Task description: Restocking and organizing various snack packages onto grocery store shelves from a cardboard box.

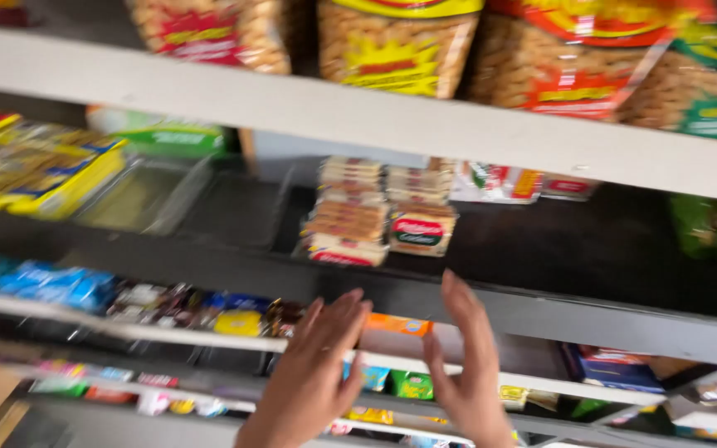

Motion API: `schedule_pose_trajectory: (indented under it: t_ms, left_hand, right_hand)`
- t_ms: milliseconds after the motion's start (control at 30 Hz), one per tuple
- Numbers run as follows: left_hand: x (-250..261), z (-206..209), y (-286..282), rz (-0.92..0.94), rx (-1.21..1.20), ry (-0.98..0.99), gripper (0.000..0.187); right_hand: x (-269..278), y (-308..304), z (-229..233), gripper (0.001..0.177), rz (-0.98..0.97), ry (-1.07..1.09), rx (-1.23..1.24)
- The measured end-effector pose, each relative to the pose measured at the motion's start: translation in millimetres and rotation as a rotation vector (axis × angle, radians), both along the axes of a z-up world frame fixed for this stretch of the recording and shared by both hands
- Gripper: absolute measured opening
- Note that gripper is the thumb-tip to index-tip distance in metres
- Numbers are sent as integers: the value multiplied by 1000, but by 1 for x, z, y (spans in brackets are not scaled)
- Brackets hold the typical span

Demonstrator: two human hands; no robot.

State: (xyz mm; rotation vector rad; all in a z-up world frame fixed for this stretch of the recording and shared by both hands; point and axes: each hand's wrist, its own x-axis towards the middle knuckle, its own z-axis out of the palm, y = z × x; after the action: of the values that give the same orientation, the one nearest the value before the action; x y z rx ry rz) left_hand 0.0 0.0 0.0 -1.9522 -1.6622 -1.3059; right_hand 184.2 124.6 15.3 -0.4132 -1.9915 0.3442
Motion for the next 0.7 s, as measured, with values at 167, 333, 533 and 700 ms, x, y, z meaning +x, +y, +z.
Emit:
schedule_pose_trajectory:
  t_ms: [167, 333, 533, 700]
  left_hand:
    - [-57, -102, -140, 318, -190, -480, 49]
    - [-73, -115, -292, 774, -227, -708, 41]
    - [-82, -108, -458, 1095, -283, -852, 37]
    - [-101, -106, -603, 1235, -151, -647, 39]
  right_hand:
    - [-61, -90, -152, 51, 251, -119, -348]
    - [-153, -194, -215, 41, 702, -377, -720]
    - [-265, -345, -159, 36, 1028, -691, -487]
    - [-345, -490, -148, 37, 1231, -788, -507]
